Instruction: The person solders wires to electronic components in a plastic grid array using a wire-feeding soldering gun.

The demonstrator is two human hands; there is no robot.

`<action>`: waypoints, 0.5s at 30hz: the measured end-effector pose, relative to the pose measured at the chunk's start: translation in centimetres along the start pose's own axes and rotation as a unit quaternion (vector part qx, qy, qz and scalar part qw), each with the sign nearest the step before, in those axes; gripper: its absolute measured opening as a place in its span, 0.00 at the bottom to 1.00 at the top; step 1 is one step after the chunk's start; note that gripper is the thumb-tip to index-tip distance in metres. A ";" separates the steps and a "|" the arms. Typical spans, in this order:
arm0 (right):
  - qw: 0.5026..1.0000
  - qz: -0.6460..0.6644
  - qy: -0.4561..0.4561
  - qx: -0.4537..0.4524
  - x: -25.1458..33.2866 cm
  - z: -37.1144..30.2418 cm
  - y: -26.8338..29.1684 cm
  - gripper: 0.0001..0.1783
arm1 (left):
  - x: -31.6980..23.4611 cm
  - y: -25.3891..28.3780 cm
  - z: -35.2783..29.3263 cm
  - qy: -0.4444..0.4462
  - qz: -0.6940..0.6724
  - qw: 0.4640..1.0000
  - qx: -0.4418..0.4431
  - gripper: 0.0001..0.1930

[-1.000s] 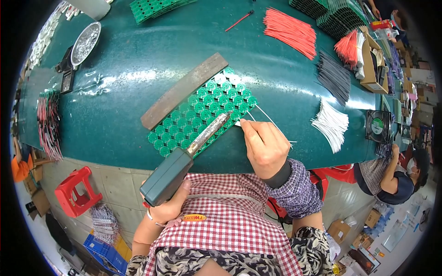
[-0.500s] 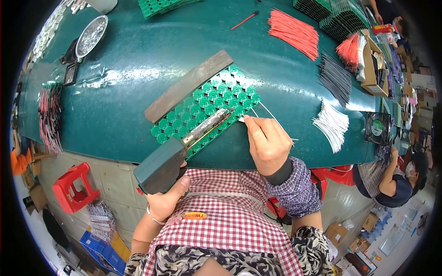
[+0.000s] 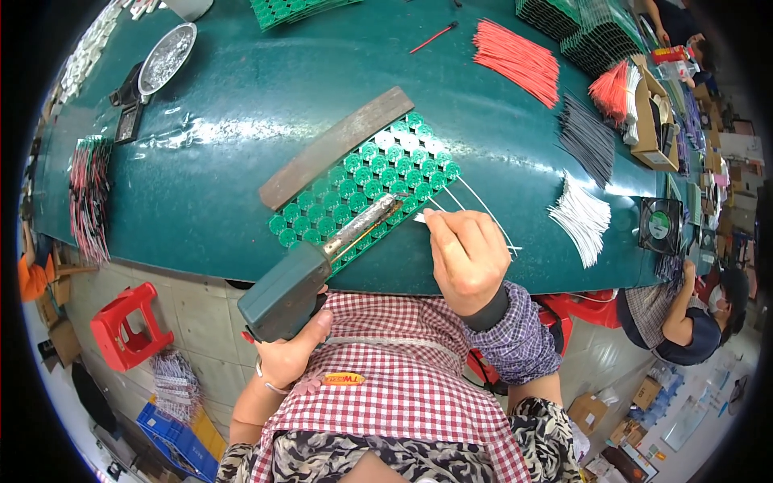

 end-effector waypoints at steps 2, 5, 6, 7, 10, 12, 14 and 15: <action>1.000 0.015 -0.012 -0.004 -0.2 -0.6 -0.5 0.18 | 0.6 0.4 0.0 -0.016 0.063 0.998 -0.002 0.19; 0.999 0.023 -0.044 0.019 -0.3 -0.8 -1.1 0.18 | 0.1 0.4 0.0 -0.076 0.155 0.985 -0.023 0.16; 0.999 0.022 -0.041 0.018 -0.3 -0.8 -1.1 0.18 | -0.5 0.3 -0.1 -0.119 0.187 0.974 -0.039 0.14; 0.999 0.021 -0.039 0.016 -0.3 -0.8 -1.1 0.18 | -0.4 0.4 0.1 -0.118 0.187 0.974 -0.040 0.14; 0.999 0.019 -0.043 0.014 -0.3 -0.8 -1.1 0.18 | -0.6 0.2 0.5 -0.163 0.264 0.950 -0.014 0.13; 0.998 0.028 -0.049 0.016 -0.2 -0.6 -1.1 0.18 | -1.0 -0.2 0.7 -0.188 0.272 0.944 -0.005 0.13; 0.998 0.037 -0.056 0.019 -0.2 -0.6 -1.1 0.19 | -1.1 -0.4 0.8 -0.192 0.270 0.944 -0.001 0.13; 0.998 0.036 -0.056 0.020 -0.3 -0.6 -1.1 0.19 | -1.2 -0.5 0.8 -0.196 0.269 0.943 0.003 0.13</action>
Point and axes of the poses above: each hand's wrist, its own z-axis towards the middle knuckle, its own y-axis out of the back of the hand, x = y × z, the point moved 5 cm from there along z, towards the middle knuckle, and after that the axes turned 14 degrees about z, right-handed, at the moved point
